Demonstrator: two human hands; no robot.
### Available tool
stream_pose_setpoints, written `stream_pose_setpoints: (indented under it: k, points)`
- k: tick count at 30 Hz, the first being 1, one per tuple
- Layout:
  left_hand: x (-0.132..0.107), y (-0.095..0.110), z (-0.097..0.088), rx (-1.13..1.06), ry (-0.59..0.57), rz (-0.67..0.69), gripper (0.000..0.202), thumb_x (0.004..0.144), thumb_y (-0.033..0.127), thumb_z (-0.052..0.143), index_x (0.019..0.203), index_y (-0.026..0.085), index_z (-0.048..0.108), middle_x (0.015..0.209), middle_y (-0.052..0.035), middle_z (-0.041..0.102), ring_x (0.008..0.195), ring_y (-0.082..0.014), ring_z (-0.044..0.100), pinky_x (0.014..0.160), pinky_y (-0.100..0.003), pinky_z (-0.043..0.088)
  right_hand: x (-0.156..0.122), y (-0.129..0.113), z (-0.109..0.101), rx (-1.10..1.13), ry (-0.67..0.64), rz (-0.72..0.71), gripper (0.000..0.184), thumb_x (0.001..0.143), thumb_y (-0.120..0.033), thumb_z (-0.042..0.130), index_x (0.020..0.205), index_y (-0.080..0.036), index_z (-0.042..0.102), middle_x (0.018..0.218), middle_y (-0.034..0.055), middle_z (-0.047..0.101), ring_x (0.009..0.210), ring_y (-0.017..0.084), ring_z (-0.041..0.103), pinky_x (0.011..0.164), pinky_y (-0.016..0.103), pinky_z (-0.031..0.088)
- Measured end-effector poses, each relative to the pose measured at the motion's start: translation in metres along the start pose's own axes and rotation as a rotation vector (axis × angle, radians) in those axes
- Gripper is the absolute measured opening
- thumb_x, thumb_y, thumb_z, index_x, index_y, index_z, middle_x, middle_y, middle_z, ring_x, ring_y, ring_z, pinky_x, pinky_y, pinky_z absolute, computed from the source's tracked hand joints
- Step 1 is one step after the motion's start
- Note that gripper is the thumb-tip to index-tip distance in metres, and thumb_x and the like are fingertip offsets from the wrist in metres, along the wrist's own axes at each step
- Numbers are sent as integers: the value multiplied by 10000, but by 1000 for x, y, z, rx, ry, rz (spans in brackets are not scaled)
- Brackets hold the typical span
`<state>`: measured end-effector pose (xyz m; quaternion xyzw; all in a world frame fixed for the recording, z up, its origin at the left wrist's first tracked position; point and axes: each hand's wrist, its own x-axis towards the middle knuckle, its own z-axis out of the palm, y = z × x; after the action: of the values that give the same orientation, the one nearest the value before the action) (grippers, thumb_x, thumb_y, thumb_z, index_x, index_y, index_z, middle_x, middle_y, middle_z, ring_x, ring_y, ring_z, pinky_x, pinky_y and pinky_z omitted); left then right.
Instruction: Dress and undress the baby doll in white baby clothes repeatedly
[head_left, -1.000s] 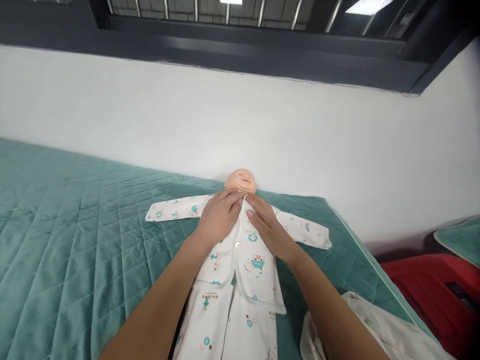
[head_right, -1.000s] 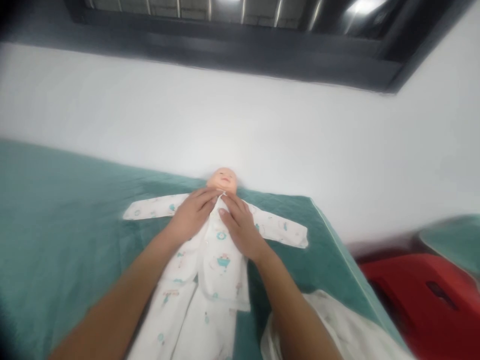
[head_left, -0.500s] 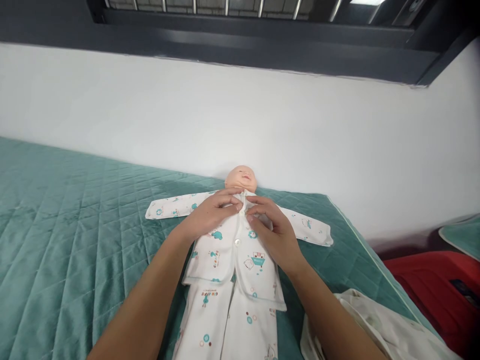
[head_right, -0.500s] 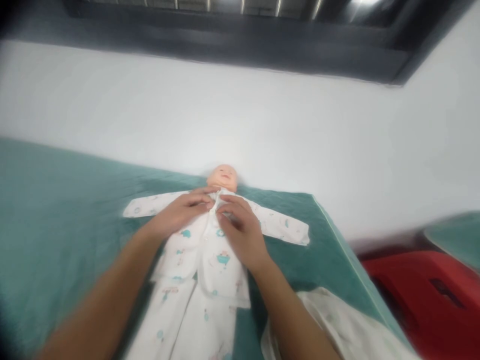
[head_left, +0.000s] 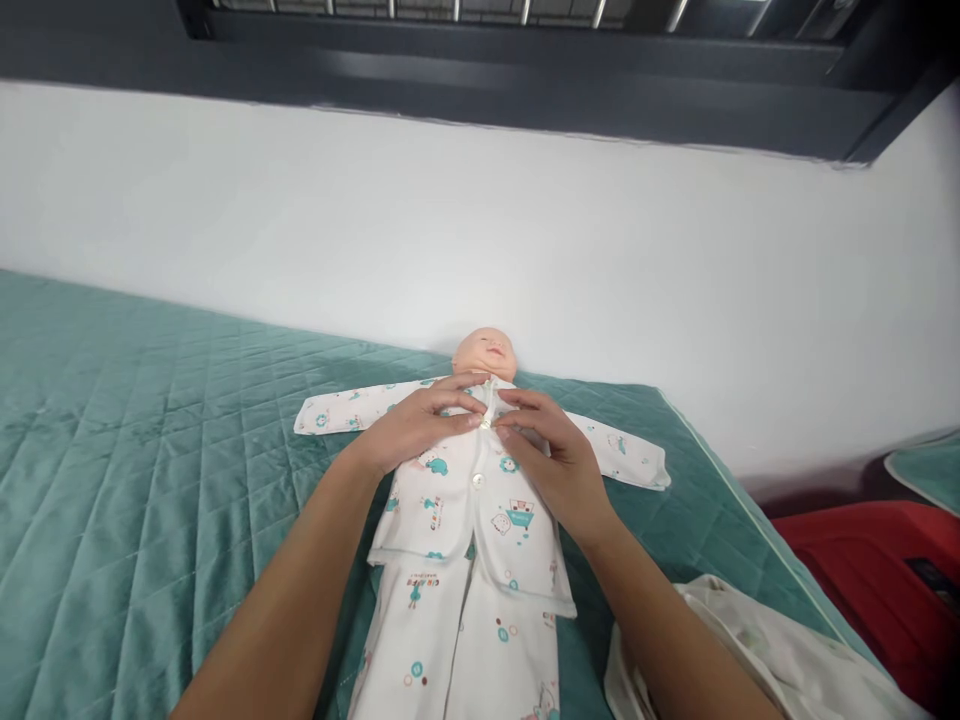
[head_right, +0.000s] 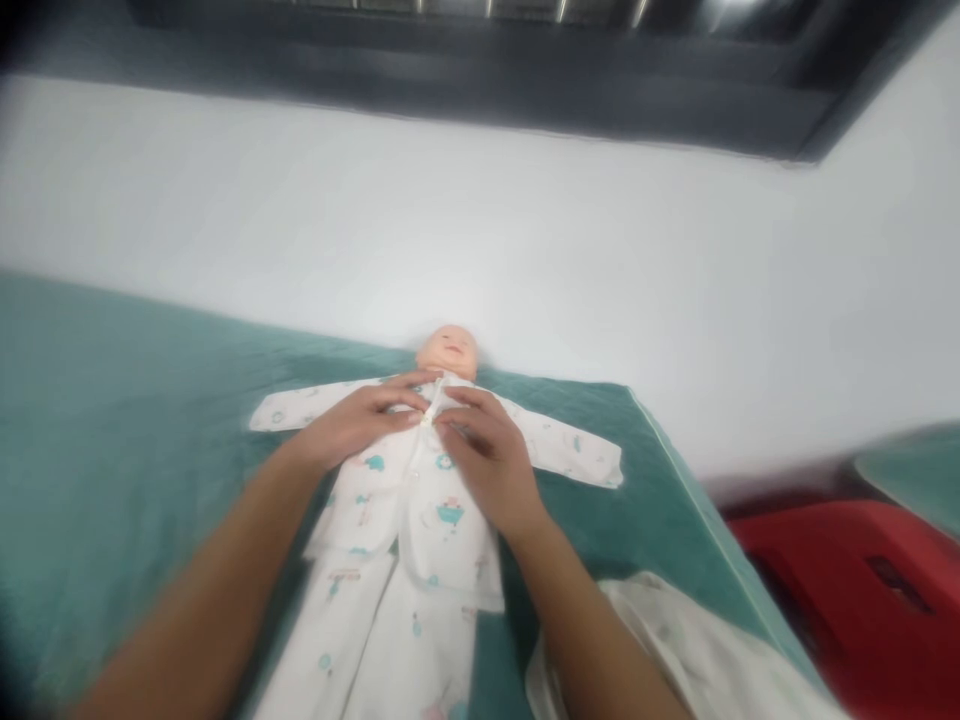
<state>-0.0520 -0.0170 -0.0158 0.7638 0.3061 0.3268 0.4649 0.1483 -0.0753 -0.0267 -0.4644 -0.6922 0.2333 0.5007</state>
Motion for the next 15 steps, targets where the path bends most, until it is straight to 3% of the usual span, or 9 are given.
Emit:
stream_pose_setpoints:
  k: [8, 15]
  points:
    - [2, -2, 3, -2, 29, 4, 173, 852, 406, 627, 903, 265, 713, 1508, 8, 439, 1433, -234, 341, 1176, -435, 278, -2, 2, 1, -17, -27, 31, 122, 888, -279, 621, 900, -304, 740, 1282, 23, 591, 1215, 234, 546, 917, 375, 475]
    - [4, 14, 15, 128, 117, 70, 79, 822, 295, 628, 783, 227, 636, 1447, -6, 505, 1386, -241, 407, 1157, -442, 300, 0, 2, 2, -7, 1, -3, 76, 896, -229, 593, 876, -264, 657, 1250, 19, 605, 1212, 204, 539, 1004, 373, 425]
